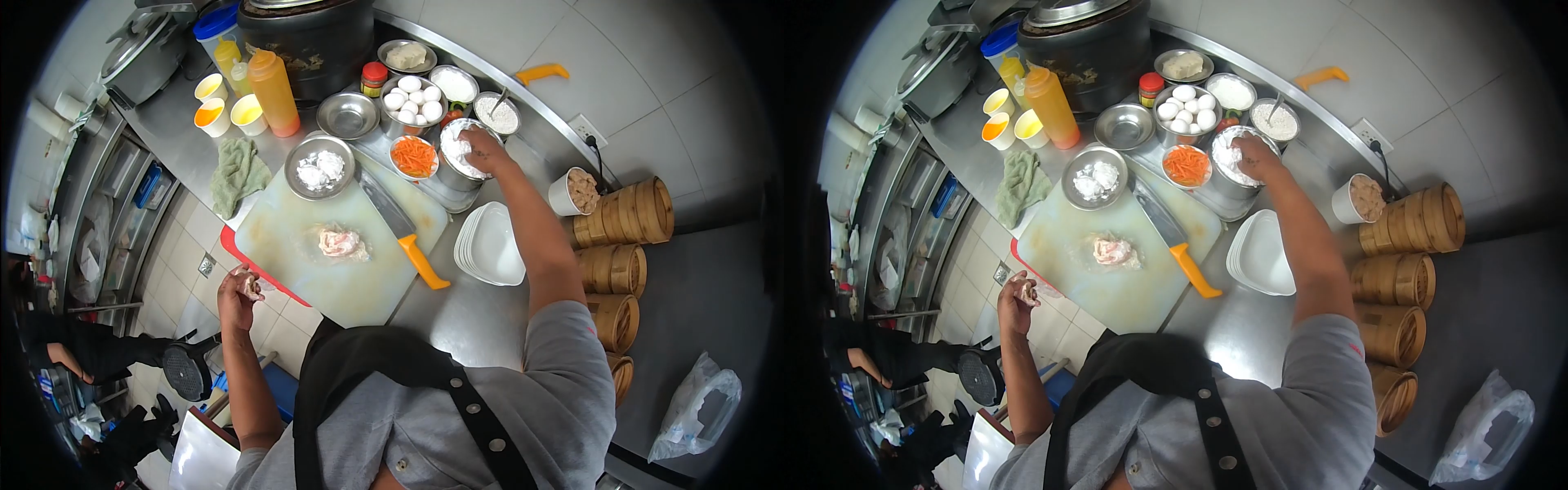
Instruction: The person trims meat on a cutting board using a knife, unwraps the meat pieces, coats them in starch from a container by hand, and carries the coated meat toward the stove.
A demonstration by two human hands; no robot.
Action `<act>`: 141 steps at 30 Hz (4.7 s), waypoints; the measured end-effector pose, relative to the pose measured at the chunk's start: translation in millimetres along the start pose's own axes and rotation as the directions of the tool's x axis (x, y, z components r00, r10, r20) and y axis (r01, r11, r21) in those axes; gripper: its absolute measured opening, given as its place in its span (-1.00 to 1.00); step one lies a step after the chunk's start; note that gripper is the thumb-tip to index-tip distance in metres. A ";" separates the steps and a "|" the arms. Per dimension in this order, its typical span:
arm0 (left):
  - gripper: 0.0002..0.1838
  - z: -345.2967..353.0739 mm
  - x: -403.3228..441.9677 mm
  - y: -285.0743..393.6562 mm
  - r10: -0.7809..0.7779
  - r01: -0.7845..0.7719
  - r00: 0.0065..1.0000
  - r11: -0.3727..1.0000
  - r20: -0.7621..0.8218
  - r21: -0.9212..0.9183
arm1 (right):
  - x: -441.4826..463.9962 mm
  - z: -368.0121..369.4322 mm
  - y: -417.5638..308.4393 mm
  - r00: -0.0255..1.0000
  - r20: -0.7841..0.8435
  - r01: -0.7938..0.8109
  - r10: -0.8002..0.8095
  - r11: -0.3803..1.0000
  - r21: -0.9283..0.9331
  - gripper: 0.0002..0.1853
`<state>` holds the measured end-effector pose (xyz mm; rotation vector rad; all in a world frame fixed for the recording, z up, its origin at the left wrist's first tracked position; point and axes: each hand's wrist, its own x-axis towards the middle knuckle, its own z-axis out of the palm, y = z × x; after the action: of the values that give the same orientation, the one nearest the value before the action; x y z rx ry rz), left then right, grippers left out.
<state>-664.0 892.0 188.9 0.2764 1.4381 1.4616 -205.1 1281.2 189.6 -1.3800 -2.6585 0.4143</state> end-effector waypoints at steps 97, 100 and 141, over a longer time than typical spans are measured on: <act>-0.54 -7.9 11.7 -9.1 -0.019 0.019 1.000 1.000 0.022 -0.016 | -8.4 -14.6 -20.5 0.986 0.038 -0.156 0.162 0.979 -0.129 -0.32; -0.55 -2.3 12.3 -8.5 -0.031 0.031 0.999 0.999 0.011 0.009 | -7.1 -11.3 -29.1 0.983 0.007 -0.178 0.183 0.963 -0.201 -0.34; -0.51 21.4 17.3 7.2 0.046 -0.005 0.992 0.950 0.121 -0.314 | 120.2 86.4 -290.9 0.952 0.190 0.241 -0.241 0.970 0.024 -0.49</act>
<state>-659.3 919.8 192.3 0.1859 1.0845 1.6372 -522.2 1203.9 189.9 -1.0425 -2.9339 0.5437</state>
